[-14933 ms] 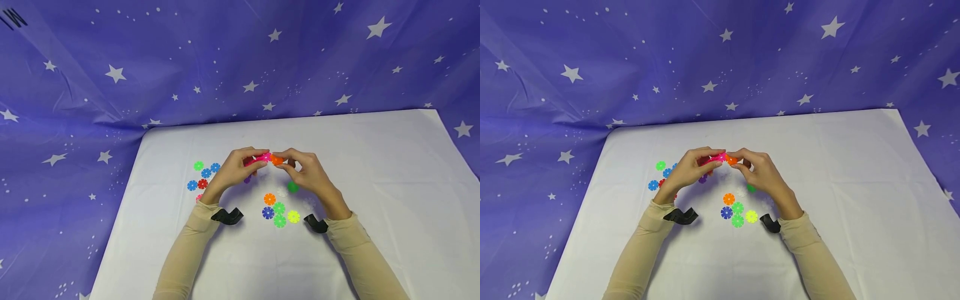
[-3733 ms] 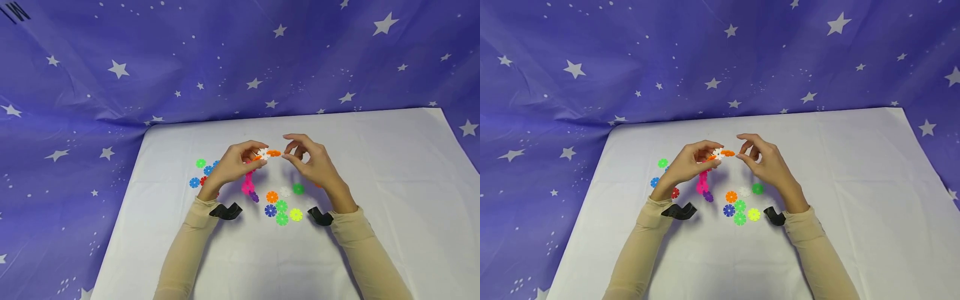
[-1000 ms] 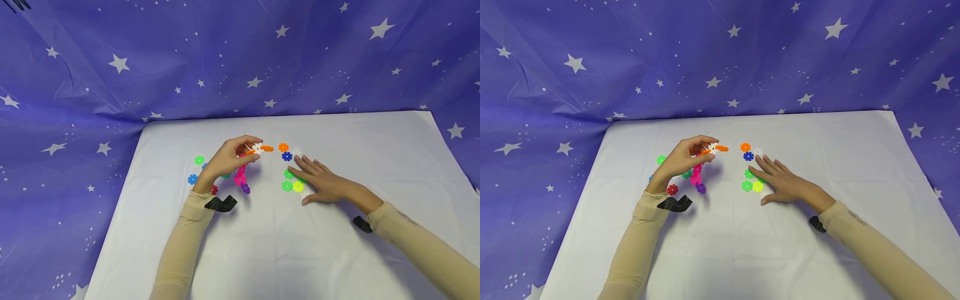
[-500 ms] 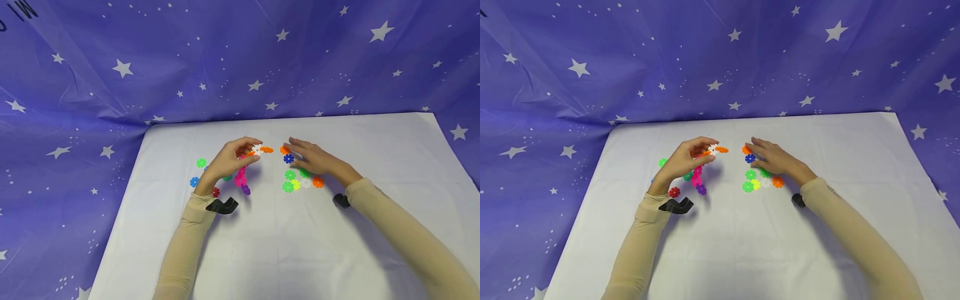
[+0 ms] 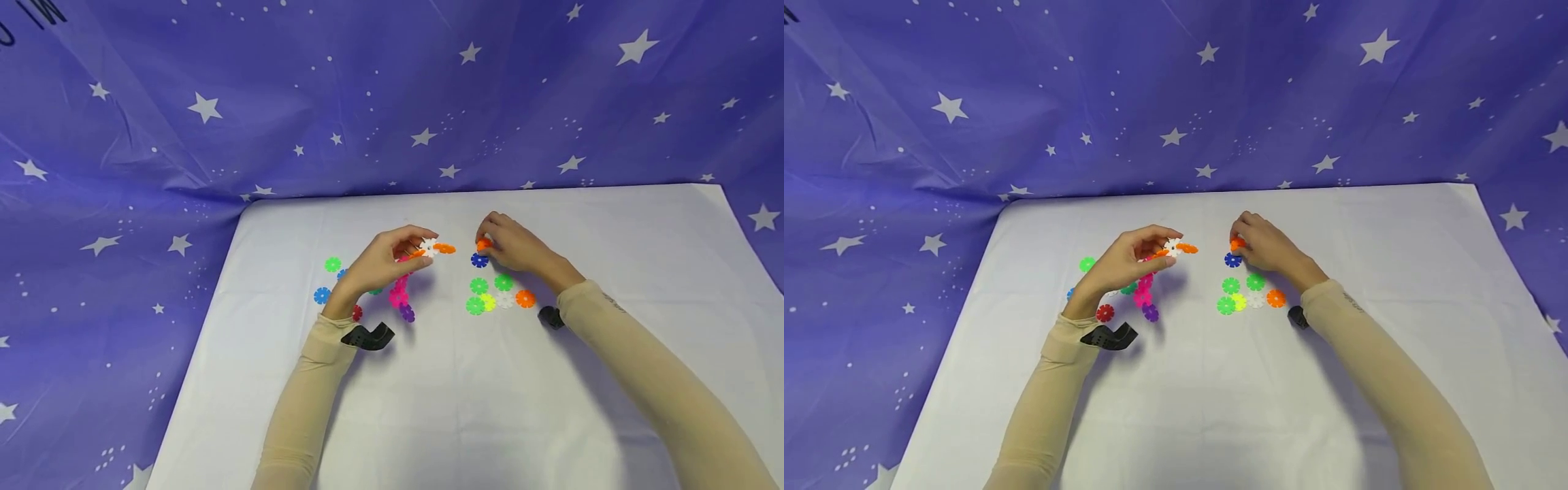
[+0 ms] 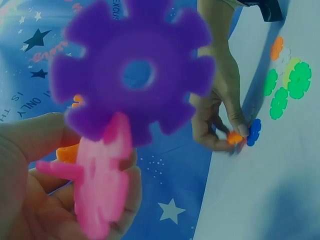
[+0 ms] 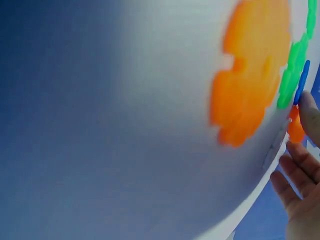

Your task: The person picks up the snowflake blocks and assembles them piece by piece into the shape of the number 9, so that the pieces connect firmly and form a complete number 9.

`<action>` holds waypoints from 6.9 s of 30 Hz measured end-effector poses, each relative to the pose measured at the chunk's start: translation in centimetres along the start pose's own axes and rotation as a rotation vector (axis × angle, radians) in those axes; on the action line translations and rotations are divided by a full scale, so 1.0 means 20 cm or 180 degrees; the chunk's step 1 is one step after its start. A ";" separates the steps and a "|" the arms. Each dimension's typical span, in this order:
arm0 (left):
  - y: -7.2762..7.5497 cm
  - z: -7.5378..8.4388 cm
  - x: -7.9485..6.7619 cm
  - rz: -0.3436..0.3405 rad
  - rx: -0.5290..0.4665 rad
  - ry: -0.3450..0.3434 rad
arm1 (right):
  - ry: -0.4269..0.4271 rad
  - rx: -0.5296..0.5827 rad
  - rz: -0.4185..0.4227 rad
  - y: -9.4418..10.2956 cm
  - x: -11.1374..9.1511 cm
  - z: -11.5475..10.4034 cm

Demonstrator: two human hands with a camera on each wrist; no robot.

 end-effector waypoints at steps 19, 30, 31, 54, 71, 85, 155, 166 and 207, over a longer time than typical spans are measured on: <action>-0.06 -0.05 0.02 -0.0199 -0.0440 0.0298 | -0.0112 0.2577 0.0785 0.18 -0.21 -0.27; -0.07 -0.06 0.03 -0.0102 -0.0065 0.0098 | -0.0021 0.3121 0.0866 0.18 -0.23 -0.34; -0.08 -0.06 0.04 -0.0091 0.0015 0.0052 | -0.0032 0.3143 0.0868 0.17 -0.23 -0.33; -0.10 0.02 0.04 -0.0021 0.0824 -0.0520 | -0.0113 0.2925 0.1000 0.17 -0.24 -0.35; -0.12 0.05 0.03 0.0099 0.0847 -0.0923 | -0.0088 0.2819 0.1135 0.18 -0.24 -0.38; -0.10 -0.07 0.04 -0.0048 0.0313 -0.0193 | -0.0264 0.1932 0.0661 0.04 -0.27 -0.04; -0.12 -0.04 0.05 -0.0205 0.0473 -0.0562 | 0.0030 0.2683 0.0279 0.03 -0.24 -0.17; -0.13 -0.04 0.04 -0.0267 0.0470 -0.0403 | 0.0279 0.2026 0.1057 0.23 -0.28 -0.32; -0.18 -0.01 0.04 0.0337 0.0246 0.0017 | 0.0792 0.2028 0.1318 0.23 -0.28 -0.36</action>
Point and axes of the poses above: each hand's wrist, its own x-axis towards the middle knuckle, its own y-axis out of the back of the hand, z = x × y, the point moved 6 cm from there along x, towards the middle knuckle, and after that the axes turned 9 degrees about -x, right-handed, at the moved point
